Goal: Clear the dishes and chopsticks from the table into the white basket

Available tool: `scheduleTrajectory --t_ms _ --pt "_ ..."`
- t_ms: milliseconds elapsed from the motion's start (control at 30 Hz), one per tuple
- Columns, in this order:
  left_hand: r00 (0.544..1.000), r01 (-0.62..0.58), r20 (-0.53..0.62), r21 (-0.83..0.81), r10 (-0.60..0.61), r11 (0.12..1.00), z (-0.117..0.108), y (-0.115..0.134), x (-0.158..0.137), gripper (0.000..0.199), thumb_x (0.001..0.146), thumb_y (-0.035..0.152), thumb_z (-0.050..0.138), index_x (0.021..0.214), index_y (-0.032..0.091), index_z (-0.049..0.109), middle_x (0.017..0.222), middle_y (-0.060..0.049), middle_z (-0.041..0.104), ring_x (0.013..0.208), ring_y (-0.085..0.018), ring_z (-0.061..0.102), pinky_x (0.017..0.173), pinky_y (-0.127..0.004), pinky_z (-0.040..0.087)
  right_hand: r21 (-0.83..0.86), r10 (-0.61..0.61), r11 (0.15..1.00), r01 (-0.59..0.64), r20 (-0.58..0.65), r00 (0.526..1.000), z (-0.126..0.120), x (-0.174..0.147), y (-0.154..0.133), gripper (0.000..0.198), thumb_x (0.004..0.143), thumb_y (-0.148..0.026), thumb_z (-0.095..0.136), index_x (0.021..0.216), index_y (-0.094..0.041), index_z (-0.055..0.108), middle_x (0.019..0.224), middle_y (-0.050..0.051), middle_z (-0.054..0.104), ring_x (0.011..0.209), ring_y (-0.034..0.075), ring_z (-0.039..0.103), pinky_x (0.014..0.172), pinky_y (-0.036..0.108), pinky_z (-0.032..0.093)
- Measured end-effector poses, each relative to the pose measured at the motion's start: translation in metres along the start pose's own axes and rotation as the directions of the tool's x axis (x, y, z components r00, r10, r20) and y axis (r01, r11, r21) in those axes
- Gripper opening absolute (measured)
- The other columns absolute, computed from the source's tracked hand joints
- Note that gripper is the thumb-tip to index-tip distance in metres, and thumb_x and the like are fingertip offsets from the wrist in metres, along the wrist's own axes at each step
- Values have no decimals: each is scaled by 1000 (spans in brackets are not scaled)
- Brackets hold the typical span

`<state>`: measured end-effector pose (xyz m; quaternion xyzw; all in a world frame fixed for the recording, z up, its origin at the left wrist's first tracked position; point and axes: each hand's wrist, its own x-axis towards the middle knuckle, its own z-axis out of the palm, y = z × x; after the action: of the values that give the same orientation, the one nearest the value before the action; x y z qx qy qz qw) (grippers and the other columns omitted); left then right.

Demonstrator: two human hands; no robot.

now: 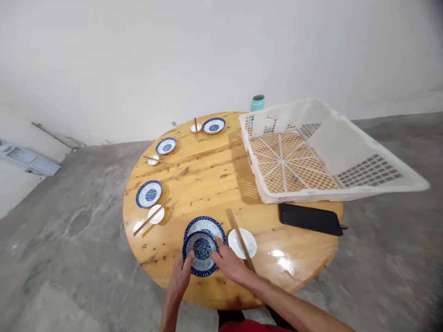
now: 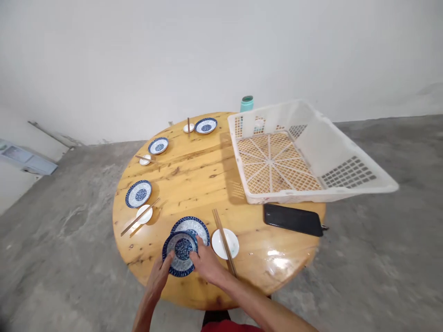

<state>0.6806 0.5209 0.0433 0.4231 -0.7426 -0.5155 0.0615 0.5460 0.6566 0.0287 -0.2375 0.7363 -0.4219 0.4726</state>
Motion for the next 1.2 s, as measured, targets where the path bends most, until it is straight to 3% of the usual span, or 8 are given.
scheduleTrajectory --t_ms 100,167,300,467,633,833,1100,1200 --pt "994 -14 -107 13 16 1000 9 13 -31 64 87 63 58 129 15 68 144 -16 65 145 -34 51 125 -49 35 -27 -136 990 135 -20 991 -17 -29 -2 49 93 -25 44 139 -10 50 98 12 72 93 24 69 83 32 52" --pt "992 -19 -128 18 21 1000 17 26 -46 64 87 65 58 128 16 68 142 -15 66 141 -34 54 122 -49 41 21 -148 989 148 25 989 -33 -48 -3 41 92 -23 44 130 -11 53 88 9 72 82 22 69 75 30 51" --pt "999 -29 -15 15 29 999 32 68 -66 65 86 70 60 122 16 71 133 -15 71 128 -36 63 106 -51 55 94 -171 981 171 -6 985 -70 -78 -8 26 92 -22 45 115 -16 55 86 6 70 71 17 65 64 25 48" --pt "962 -233 158 55 222 971 46 132 -68 51 94 62 53 111 16 69 127 -13 72 119 -30 65 114 -46 48 66 -184 978 199 -187 965 -117 -101 -24 25 89 -20 46 110 -14 58 94 9 71 71 16 64 58 22 48" --pt "899 -227 364 -84 242 970 63 187 -50 51 92 65 54 107 17 64 112 -11 74 96 -28 73 87 -38 61 186 -161 959 215 -268 950 -168 -125 -57 23 86 -16 48 104 -13 62 69 3 67 59 16 63 48 20 49" --pt "810 -262 454 -283 370 923 98 263 -19 46 93 61 59 108 17 61 100 -10 74 90 -23 74 83 -34 61 345 -19 923 171 -403 915 -242 -135 -94 12 82 -9 57 87 -8 68 63 8 67 52 17 63 46 20 52" --pt "806 -224 471 -319 359 921 194 320 46 37 100 46 54 117 14 61 103 -12 74 78 -18 70 74 -32 62 320 101 947 39 -407 908 -357 -91 -83 17 89 -3 53 89 -5 70 68 13 70 48 18 63 43 24 53" --pt "827 -115 498 -306 262 945 238 336 82 33 101 40 52 116 13 64 103 -13 76 81 -20 71 77 -34 63 319 166 947 -43 -369 915 -405 -59 -66 16 92 -5 53 90 -6 69 69 13 71 49 19 65 43 22 52"
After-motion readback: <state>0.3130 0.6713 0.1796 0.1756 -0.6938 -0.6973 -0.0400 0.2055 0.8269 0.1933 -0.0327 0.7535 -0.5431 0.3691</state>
